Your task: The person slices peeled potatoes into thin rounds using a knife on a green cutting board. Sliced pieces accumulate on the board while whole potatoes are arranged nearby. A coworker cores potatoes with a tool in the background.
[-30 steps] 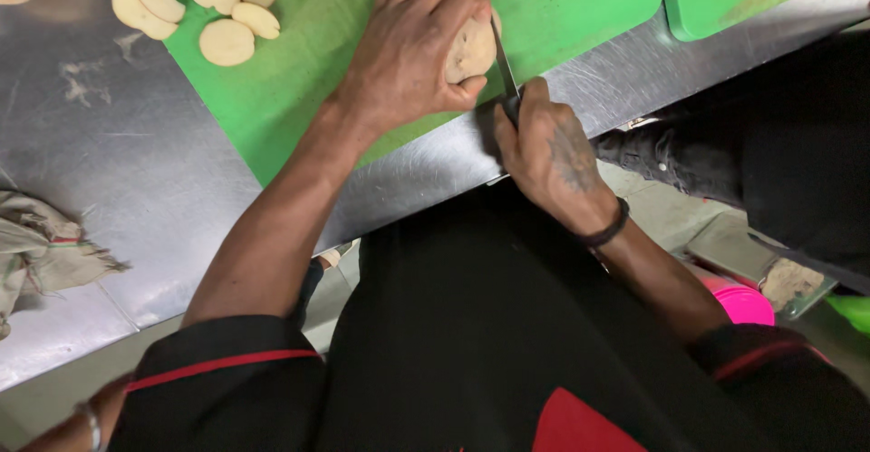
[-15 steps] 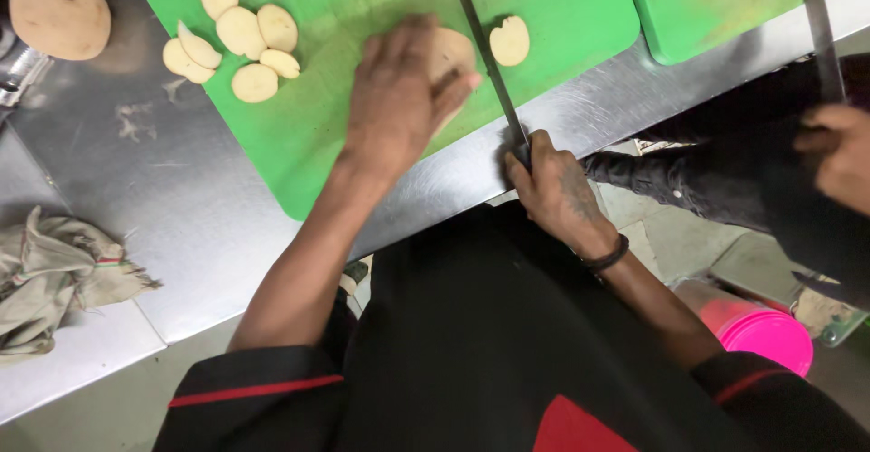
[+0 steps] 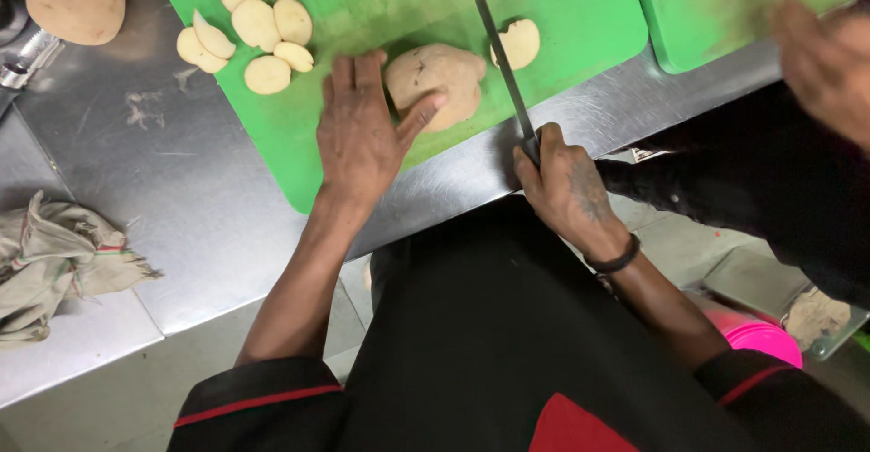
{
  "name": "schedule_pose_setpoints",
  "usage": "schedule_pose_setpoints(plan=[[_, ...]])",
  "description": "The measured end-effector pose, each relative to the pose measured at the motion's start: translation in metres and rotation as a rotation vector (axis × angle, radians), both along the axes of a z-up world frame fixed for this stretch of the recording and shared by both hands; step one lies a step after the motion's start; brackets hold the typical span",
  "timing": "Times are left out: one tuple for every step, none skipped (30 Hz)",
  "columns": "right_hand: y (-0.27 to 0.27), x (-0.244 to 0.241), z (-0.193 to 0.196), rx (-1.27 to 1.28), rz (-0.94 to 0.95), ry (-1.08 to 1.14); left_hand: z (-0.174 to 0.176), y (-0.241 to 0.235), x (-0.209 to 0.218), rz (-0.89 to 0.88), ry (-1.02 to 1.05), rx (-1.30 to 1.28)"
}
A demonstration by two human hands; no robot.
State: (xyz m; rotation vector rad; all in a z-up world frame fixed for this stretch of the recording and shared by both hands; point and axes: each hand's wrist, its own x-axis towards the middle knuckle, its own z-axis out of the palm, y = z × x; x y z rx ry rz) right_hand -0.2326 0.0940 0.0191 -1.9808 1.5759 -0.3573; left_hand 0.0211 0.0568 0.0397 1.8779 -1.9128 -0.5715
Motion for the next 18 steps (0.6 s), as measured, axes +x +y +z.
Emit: schedule_pose_setpoints(plan=[[0.0,0.001,0.004,-0.016,0.006,-0.008,0.001,-0.001,0.002,-0.055,-0.03,-0.124],[0.0,0.002,0.009,-0.019,0.01,0.007,0.001,-0.004,0.003,-0.111,-0.06,-0.249],[0.001,0.004,0.014,-0.021,0.011,0.023,0.001,-0.007,0.003,-0.201,-0.023,-0.268],[0.002,0.006,0.018,-0.024,0.013,0.039,0.001,-0.011,0.003,-0.29,0.013,-0.287],[0.003,0.008,0.022,-0.021,0.013,0.021,-0.001,-0.015,0.002,-0.377,0.051,-0.304],[0.005,0.01,0.027,-0.018,0.012,0.003,-0.003,-0.019,0.0,-0.434,0.056,-0.298],[0.006,0.013,0.03,-0.015,0.013,-0.016,-0.005,-0.025,-0.002,-0.492,0.059,-0.292],[0.007,0.015,0.033,-0.029,0.025,-0.017,-0.008,-0.029,-0.004,-0.549,0.062,-0.285],[0.007,0.018,0.036,-0.044,0.036,-0.019,-0.01,-0.033,-0.005,-0.531,0.074,-0.298],[0.007,0.021,0.039,-0.058,0.046,-0.022,-0.013,-0.036,-0.006,-0.514,0.085,-0.311],[0.007,0.023,0.041,-0.052,0.056,-0.008,-0.015,-0.038,-0.007,-0.5,0.098,-0.325],[0.007,0.024,0.043,-0.045,0.065,0.005,-0.018,-0.039,-0.008,-0.498,0.091,-0.351],[0.009,0.026,0.045,-0.035,0.077,0.02,-0.02,-0.038,-0.008,-0.494,0.086,-0.373],[0.01,0.027,0.047,-0.038,0.069,0.025,-0.022,-0.037,-0.008,-0.49,0.081,-0.395],[0.01,0.028,0.048,-0.044,0.063,0.028,-0.023,-0.036,-0.007,-0.49,0.095,-0.4],[0.01,0.03,0.049,-0.051,0.057,0.032,-0.023,-0.036,-0.006,-0.49,0.108,-0.405],[0.011,0.03,0.05,-0.028,0.051,0.039,-0.024,-0.034,-0.005,-0.489,0.122,-0.408],[0.012,0.031,0.052,-0.006,0.044,0.046,-0.024,-0.033,-0.005,-0.489,0.124,-0.403]])
